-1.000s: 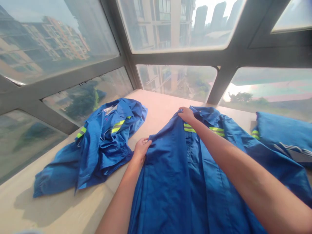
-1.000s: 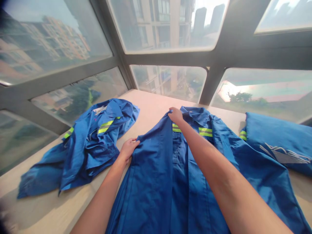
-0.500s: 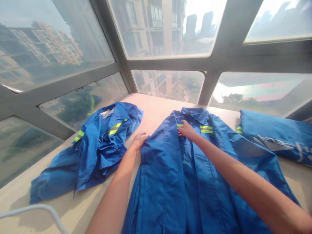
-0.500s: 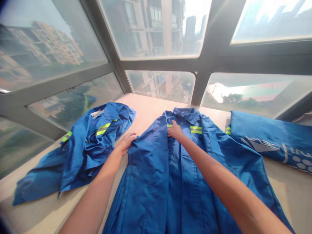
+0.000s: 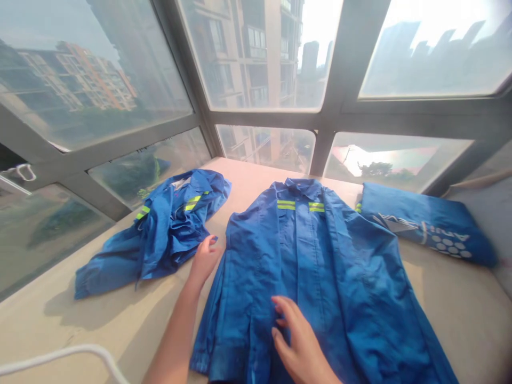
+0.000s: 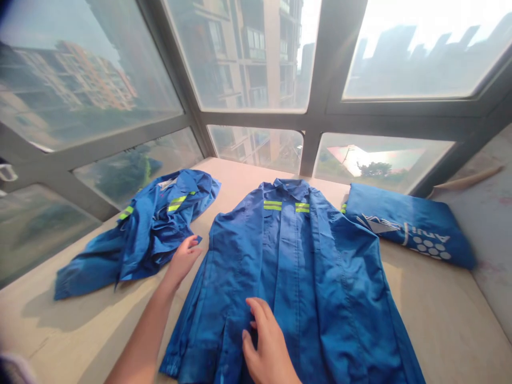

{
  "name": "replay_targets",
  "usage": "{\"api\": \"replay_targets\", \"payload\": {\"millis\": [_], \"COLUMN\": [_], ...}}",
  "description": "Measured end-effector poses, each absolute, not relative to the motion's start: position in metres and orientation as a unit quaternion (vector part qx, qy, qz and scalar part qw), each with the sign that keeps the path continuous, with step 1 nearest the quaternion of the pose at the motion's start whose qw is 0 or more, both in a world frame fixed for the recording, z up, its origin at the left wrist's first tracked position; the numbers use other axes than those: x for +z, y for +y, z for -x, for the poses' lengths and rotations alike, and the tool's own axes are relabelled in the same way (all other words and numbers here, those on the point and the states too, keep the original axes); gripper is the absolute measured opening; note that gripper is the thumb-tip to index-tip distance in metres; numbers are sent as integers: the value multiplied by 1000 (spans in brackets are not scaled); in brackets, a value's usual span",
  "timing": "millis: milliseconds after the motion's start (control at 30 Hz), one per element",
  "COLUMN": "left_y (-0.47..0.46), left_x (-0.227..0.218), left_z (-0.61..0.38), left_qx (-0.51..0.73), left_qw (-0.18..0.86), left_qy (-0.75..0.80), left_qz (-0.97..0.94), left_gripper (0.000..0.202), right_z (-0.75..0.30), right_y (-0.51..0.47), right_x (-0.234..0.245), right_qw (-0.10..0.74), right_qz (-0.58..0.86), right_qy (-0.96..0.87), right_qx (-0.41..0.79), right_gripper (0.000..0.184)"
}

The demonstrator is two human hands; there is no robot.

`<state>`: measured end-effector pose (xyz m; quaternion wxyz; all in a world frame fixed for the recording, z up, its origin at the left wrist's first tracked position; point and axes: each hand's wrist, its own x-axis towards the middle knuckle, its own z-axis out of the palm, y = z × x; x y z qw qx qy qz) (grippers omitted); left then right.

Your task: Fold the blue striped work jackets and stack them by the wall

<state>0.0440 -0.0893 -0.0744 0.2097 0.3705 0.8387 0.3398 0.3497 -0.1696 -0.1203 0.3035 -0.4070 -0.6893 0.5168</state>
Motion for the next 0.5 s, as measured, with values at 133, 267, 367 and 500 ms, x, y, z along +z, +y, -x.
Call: {"api": "replay_targets", "payload": {"millis": [133, 267, 367, 500], "left_y": [-182, -243, -258, -255], "left_x": [-76, -85, -96, -102], "left_z": [-71, -101, -117, -124], "left_qx": [174, 92, 70, 96], "left_qw": [170, 186, 178, 185], "left_qy": [875, 881, 875, 862], "left_qz": [-419, -426, -444, -462], "left_gripper": [31, 34, 47, 58], "right_z": [-371, -377, -366, -348], "right_y": [-201, -215, -222, -228], "right_x": [-128, -144, -154, -156], "right_qw": [196, 113, 121, 129], "right_qz": [387, 369, 359, 361], "right_qy": [-673, -696, -717, -734], "right_qx": [598, 606, 586, 560], "right_gripper": [53, 73, 76, 55]}}
